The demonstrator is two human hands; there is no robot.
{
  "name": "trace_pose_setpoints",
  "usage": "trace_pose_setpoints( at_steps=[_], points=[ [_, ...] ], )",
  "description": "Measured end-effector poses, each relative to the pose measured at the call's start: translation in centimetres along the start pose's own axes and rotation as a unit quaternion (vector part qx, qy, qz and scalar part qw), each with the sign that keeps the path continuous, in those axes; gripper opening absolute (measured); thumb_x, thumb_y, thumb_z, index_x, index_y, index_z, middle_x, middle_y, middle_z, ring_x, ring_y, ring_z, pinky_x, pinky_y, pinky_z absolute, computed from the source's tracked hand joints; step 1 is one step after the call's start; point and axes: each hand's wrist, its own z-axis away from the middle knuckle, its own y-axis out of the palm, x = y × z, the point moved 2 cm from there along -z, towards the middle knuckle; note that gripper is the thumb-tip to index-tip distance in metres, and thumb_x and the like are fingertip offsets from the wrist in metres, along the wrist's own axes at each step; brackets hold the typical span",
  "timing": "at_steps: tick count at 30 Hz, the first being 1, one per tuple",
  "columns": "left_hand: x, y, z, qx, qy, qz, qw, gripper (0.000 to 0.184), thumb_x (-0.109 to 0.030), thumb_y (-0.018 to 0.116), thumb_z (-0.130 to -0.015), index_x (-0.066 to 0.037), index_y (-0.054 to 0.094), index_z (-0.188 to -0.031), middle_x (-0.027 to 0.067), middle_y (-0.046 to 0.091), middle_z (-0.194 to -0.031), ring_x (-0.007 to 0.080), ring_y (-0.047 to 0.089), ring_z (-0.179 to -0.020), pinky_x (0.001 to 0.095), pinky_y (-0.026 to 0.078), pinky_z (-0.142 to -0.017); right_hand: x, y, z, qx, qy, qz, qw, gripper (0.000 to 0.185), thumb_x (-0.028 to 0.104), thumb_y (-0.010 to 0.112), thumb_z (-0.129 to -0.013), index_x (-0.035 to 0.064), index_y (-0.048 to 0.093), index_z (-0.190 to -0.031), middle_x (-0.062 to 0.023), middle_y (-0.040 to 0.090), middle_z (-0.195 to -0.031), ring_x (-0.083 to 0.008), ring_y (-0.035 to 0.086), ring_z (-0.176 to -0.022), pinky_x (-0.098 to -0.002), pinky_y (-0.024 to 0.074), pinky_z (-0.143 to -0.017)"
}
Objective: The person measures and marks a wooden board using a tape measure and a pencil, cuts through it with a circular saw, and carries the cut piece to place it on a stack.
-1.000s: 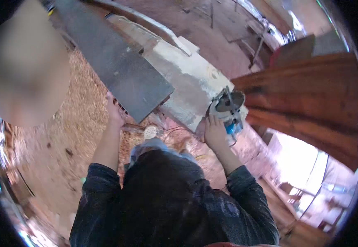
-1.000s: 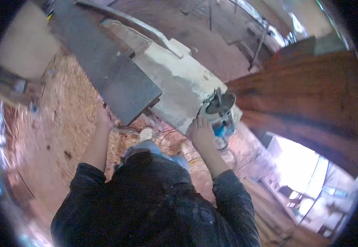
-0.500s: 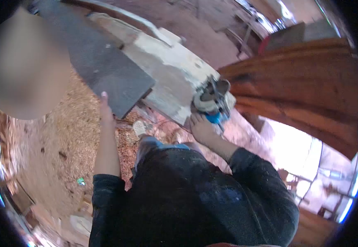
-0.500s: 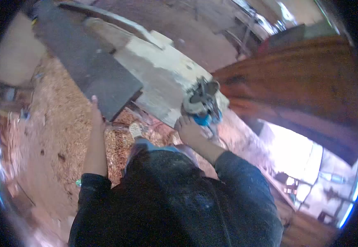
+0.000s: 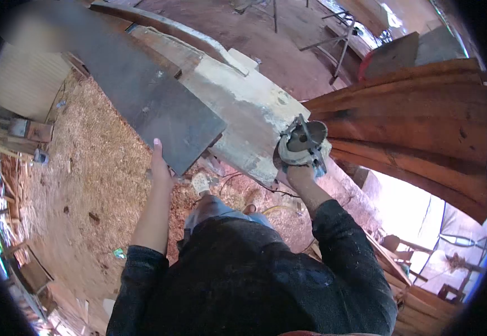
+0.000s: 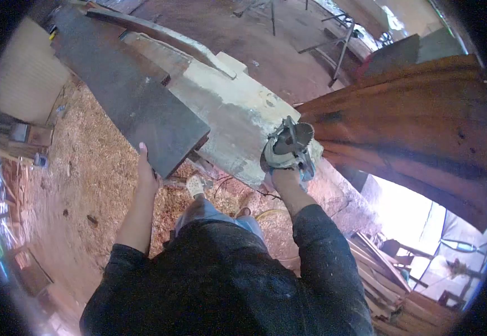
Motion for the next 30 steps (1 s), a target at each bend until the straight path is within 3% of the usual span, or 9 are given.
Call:
trace_pose_setpoints(
  at_steps=[5,7,9,12,14,19,22,25,30],
  points=[
    [-0.1,1.6,0.6,-0.002,0.033,0.027,0.999,0.074,-0.056,0.057,-0.103,-0.001,0.046,-0.150,0.0178,0.057,-0.147,0.0323,0.060,-0.129,0.0451,0.048,-0.109,-4.6,-3.8,8.8,-0.108,-0.048,-0.053,0.992,0.061,0.040,0.078,-0.084,0.0104,0.061,-0.134,-0.0229,0.070,-0.123,-0.0414,0.067,-0.118,-0.0517,0.0490,-0.105],
    [-0.4,2.0,0.2,0.003,0.019,0.033,0.999,0.075,-0.057,0.057,-0.102,-0.001,0.045,-0.151,0.0181,0.056,-0.149,0.0336,0.058,-0.131,0.0453,0.045,-0.112,-7.8,-2.0,12.3,0.000,-0.032,-0.128,0.991,0.060,0.047,0.077,-0.085,0.0091,0.062,-0.130,-0.0262,0.070,-0.119,-0.0445,0.068,-0.110,-0.0531,0.0528,-0.096],
    [-0.2,2.1,-0.6,-0.027,0.039,0.010,0.999,0.077,-0.058,0.057,-0.102,-0.002,0.044,-0.153,0.0185,0.055,-0.150,0.0339,0.057,-0.133,0.0448,0.044,-0.114,-10.1,-0.6,16.9,0.043,0.067,-0.197,0.977,0.058,0.046,0.075,-0.088,0.0072,0.062,-0.129,-0.0283,0.071,-0.112,-0.0459,0.069,-0.105,-0.0543,0.0539,-0.092],
    [1.3,-0.6,-4.8,-0.076,0.047,-0.045,0.995,0.079,-0.059,0.054,-0.103,-0.001,0.042,-0.154,0.0191,0.054,-0.152,0.0340,0.056,-0.135,0.0449,0.043,-0.114,-15.6,7.2,22.5,-0.034,0.099,-0.345,0.933,0.054,0.047,0.076,-0.087,-0.0014,0.070,-0.112,-0.0307,0.072,-0.101,-0.0467,0.070,-0.099,-0.0523,0.0537,-0.085],
    [1.3,-1.1,-5.1,-0.101,0.046,-0.085,0.990,0.081,-0.061,0.052,-0.103,0.001,0.042,-0.154,0.0194,0.053,-0.152,0.0334,0.055,-0.135,0.0449,0.043,-0.114,-18.5,12.3,26.6,0.030,0.174,-0.335,0.925,0.056,0.051,0.069,-0.090,-0.0039,0.072,-0.102,-0.0312,0.073,-0.098,-0.0473,0.071,-0.099,-0.0515,0.0554,-0.085],
    [0.5,2.9,-1.9,-0.096,0.062,-0.114,0.987,0.085,-0.065,0.047,-0.104,0.003,0.042,-0.155,0.0200,0.051,-0.154,0.0328,0.055,-0.136,0.0438,0.043,-0.114,-20.5,29.9,36.2,0.052,0.336,-0.474,0.812,0.050,0.041,0.074,-0.089,-0.0045,0.070,-0.110,-0.0255,0.073,-0.097,-0.0418,0.071,-0.095,-0.0485,0.0551,-0.084],
    [2.8,3.8,-0.8,-0.171,0.036,-0.236,0.956,0.087,-0.067,0.044,-0.104,0.005,0.042,-0.154,0.0214,0.053,-0.151,0.0339,0.059,-0.132,0.0442,0.046,-0.112,-18.8,35.6,39.5,0.037,0.371,-0.518,0.770,0.048,0.039,0.074,-0.089,-0.0036,0.069,-0.109,-0.0232,0.072,-0.096,-0.0392,0.070,-0.092,-0.0474,0.0545,-0.082],
    [8.6,14.0,10.9,-0.142,0.016,-0.121,0.982,0.095,-0.072,0.041,-0.102,0.010,0.042,-0.151,0.0231,0.058,-0.145,0.0344,0.061,-0.129,0.0448,0.048,-0.110,-17.9,39.4,41.3,0.007,0.382,-0.543,0.748,0.045,0.037,0.075,-0.089,-0.0028,0.068,-0.109,-0.0210,0.071,-0.095,-0.0366,0.068,-0.090,-0.0463,0.0538,-0.080],
    [23.6,13.5,14.6,-0.091,-0.106,-0.119,0.983,0.094,-0.074,0.035,-0.102,0.005,0.045,-0.151,0.0220,0.058,-0.145,0.0337,0.060,-0.131,0.0449,0.049,-0.109,-17.0,42.3,42.8,-0.050,0.367,-0.566,0.737,0.042,0.034,0.076,-0.089,-0.0014,0.066,-0.108,-0.0173,0.070,-0.093,-0.0323,0.066,-0.085,-0.0446,0.0528,-0.076]
  ],
)
